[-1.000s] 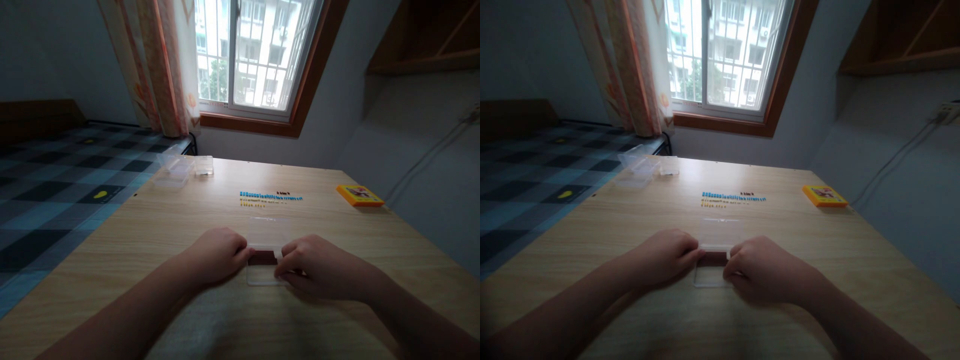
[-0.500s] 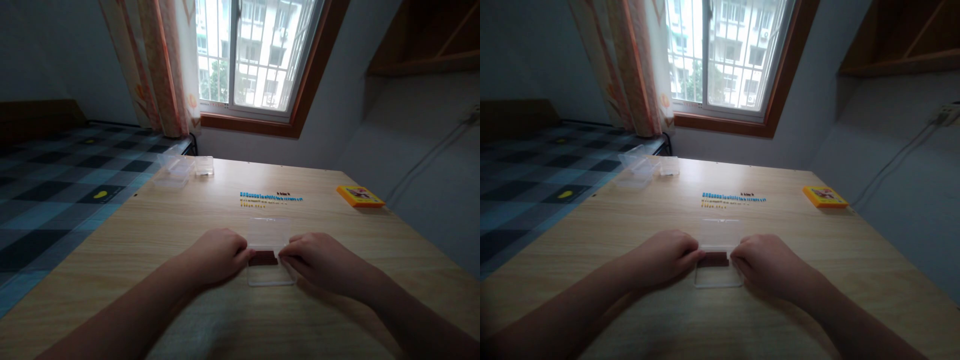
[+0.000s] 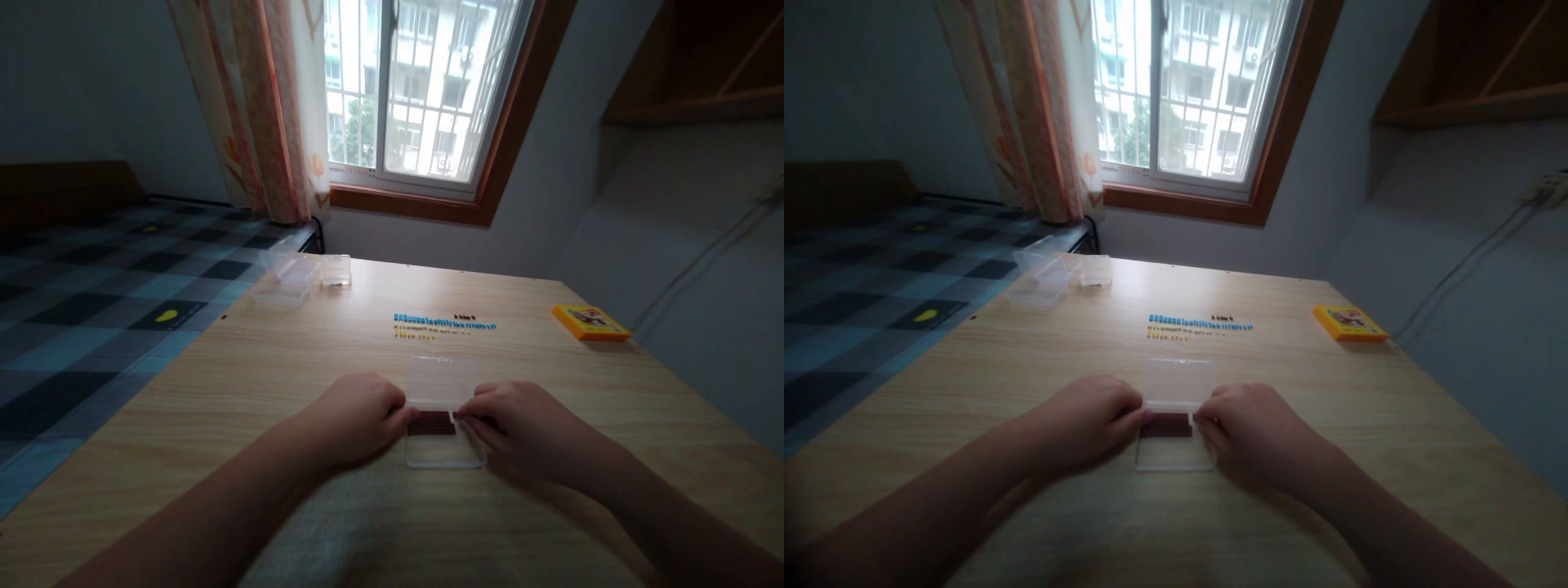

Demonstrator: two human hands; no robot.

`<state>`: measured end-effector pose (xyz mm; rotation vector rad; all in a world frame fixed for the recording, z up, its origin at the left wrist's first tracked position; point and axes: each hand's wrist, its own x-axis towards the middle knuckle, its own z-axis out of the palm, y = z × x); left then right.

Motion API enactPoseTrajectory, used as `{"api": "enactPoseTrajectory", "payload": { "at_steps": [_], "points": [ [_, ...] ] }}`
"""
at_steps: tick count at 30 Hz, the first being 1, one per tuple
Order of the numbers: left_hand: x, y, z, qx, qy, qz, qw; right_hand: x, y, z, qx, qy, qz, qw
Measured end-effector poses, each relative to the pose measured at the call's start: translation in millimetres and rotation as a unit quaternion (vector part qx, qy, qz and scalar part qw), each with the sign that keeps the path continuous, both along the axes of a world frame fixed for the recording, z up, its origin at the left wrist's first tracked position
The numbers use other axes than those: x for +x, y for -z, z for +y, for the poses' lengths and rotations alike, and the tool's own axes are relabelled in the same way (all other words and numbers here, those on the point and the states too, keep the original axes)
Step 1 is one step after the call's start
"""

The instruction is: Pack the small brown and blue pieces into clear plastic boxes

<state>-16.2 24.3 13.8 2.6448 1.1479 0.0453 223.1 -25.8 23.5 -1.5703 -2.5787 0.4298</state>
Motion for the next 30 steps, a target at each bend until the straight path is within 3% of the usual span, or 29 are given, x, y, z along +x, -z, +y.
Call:
{"api": "enactPoseTrajectory", "payload": {
  "at_steps": [30],
  "points": [
    [-0.4,1.3,0.2,-0.012,-0.001,-0.006,1.0,-4.1,3.6,-2.5,0.023,0.005,-0.003,1.0]
  ]
}}
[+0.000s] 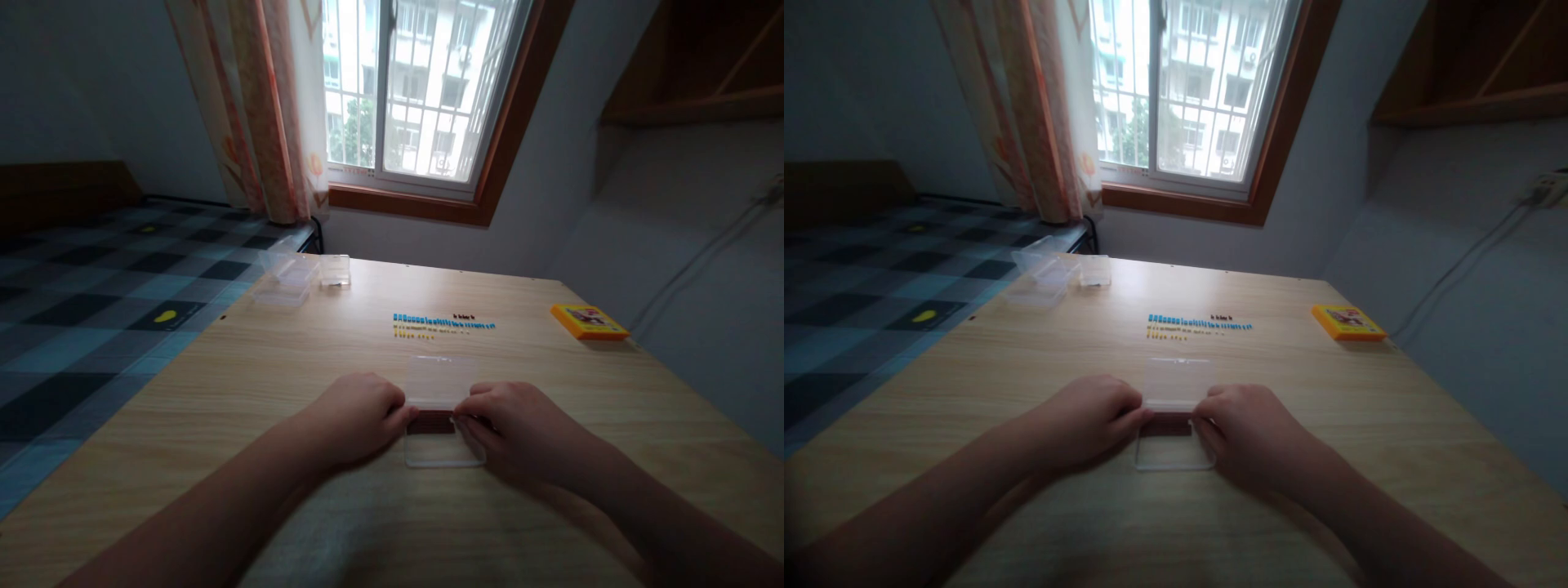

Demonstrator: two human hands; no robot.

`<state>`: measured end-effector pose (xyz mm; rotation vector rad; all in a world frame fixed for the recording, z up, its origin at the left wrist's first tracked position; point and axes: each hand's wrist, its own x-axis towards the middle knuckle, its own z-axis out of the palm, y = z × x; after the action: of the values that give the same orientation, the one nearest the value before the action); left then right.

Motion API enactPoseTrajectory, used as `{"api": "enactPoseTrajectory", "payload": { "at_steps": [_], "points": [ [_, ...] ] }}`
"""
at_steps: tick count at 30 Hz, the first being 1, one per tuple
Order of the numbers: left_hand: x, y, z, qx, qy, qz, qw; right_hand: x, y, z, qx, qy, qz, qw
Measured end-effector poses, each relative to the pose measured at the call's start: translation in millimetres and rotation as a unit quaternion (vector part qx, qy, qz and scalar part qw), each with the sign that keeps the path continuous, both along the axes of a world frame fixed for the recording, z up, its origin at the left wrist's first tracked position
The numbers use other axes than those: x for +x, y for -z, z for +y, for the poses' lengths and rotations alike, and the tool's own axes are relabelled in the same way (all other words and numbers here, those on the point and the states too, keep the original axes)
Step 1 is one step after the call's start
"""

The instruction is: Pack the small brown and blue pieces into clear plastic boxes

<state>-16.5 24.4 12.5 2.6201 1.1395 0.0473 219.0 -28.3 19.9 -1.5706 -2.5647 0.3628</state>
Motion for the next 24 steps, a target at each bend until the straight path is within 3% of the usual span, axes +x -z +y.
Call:
{"api": "enactPoseTrajectory", "payload": {
  "at_steps": [6,9,13,16,19,24],
  "points": [
    [0,0.0,0,-0.003,-0.001,-0.002,1.0,3,-0.9,0,0.016,-0.012,0.017,1.0],
    [0,0.3,1,0.007,0.004,0.003,1.0,10,-3.8,1,0.09,-0.019,0.104,0.99],
    [0,0.1,1,0.004,0.005,0.006,1.0,28,-3.1,14,0.272,0.037,0.238,0.932],
    [0,-0.5,2,-0.008,0.002,0.008,1.0,51,9.5,38,0.38,0.102,0.284,0.874],
    [-1,-1.2,2,-0.014,0.0,0.002,1.0,78,32.3,67,0.362,0.216,0.34,0.841],
    [-1,-3.6,3,-0.031,-0.006,-0.002,1.0,113,72.1,107,0.324,0.322,0.389,0.8]
  ]
}}
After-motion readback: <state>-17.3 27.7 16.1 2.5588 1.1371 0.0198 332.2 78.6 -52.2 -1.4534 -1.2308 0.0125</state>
